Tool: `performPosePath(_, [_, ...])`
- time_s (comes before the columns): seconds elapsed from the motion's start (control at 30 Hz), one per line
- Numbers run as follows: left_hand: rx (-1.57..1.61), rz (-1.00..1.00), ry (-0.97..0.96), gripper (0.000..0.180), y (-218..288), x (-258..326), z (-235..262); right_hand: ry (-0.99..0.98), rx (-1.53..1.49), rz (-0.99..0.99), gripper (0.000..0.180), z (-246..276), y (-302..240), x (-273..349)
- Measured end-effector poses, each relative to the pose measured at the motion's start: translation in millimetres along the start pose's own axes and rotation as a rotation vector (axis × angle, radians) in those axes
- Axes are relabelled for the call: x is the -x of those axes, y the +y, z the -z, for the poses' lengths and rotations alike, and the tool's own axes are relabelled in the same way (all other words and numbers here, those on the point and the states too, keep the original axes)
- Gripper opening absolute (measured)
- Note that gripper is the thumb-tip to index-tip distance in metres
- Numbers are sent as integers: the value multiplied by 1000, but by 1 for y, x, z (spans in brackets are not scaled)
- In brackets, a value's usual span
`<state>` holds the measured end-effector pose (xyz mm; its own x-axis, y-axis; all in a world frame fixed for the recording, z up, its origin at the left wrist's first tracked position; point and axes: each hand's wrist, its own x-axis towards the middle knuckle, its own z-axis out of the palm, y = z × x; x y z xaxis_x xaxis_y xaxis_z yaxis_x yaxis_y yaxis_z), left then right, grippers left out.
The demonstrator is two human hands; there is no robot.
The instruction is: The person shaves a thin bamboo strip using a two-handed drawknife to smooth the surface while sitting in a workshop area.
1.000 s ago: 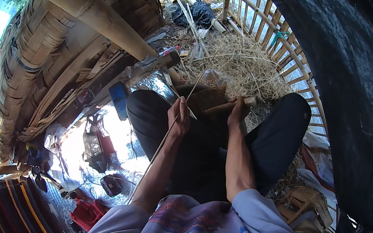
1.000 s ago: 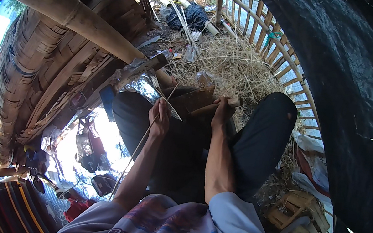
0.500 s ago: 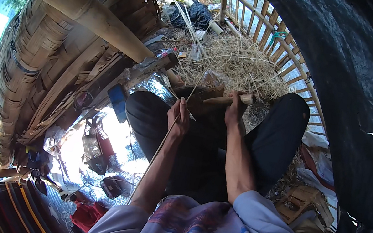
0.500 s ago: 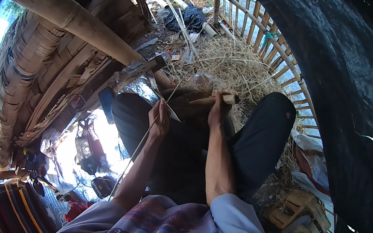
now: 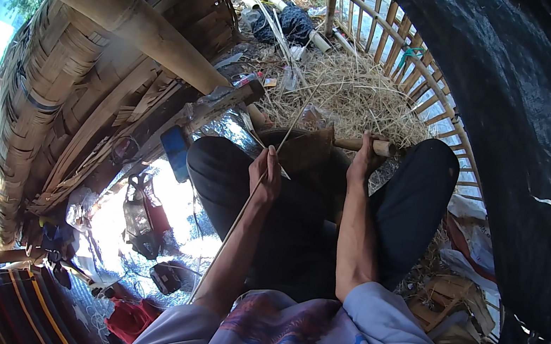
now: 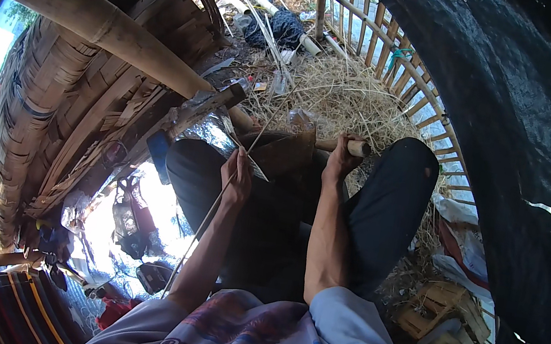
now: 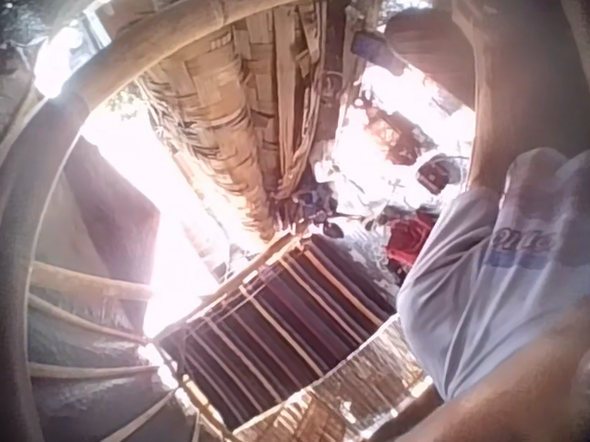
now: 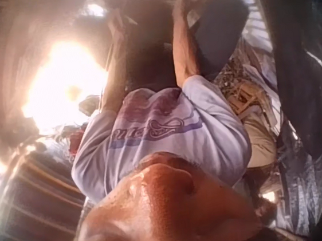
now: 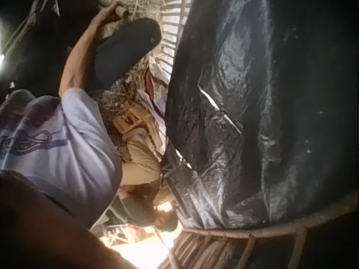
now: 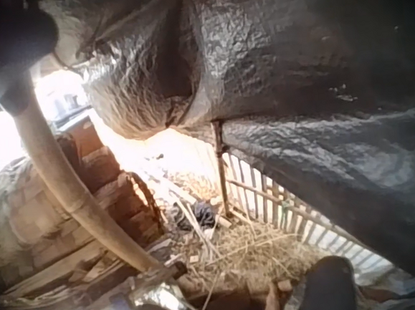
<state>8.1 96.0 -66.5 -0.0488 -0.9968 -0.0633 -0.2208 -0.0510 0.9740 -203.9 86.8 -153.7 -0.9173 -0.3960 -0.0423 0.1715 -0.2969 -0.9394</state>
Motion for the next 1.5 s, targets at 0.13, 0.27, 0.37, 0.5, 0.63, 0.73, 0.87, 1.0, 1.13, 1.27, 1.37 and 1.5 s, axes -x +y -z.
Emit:
performPosePath(0.13, [-22, -20, -8, 43, 6, 0, 0, -54, 93, -5, 15, 3, 8, 9])
performPosePath(0.27, [-35, -8, -12, 43, 0, -1, 2, -259, 93, -113, 13, -6, -6, 27])
performPosePath(0.37, [-1, 7, -4, 43, -2, -2, 1, -513, -128, -579, 19, -6, 11, 31])
performPosePath(0.5, [-31, -2, -4, 43, 0, -1, 1, -345, -74, -520, 22, 8, 21, 17])
performPosePath(0.63, [-50, -32, 8, 44, 2, 0, 1, -151, 49, -326, 22, 5, 3, -3])
performPosePath(0.73, [-91, -56, 12, 45, -2, -2, 2, -208, 150, -100, 22, 0, -17, -6])
performPosePath(0.87, [-58, -14, 5, 45, -1, -2, 1, -220, 137, -73, 23, -1, -26, -4])
performPosePath(1.0, [-107, -45, -1, 45, -3, -3, -1, -238, -205, -356, 27, -4, -18, 6])
performPosePath(1.13, [-78, -26, -1, 44, -6, -3, 2, -438, -103, -453, 27, -10, -22, 26])
performPosePath(1.27, [-84, -40, 8, 43, -5, -2, 1, -397, -23, -452, 17, -6, -9, 24])
performPosePath(1.37, [-37, 4, -7, 42, -6, -2, 1, -351, -48, -471, 13, -3, -3, 22])
performPosePath(1.5, [-48, -3, -11, 42, -4, -2, 0, -341, 12, -468, 12, -1, 0, 21])
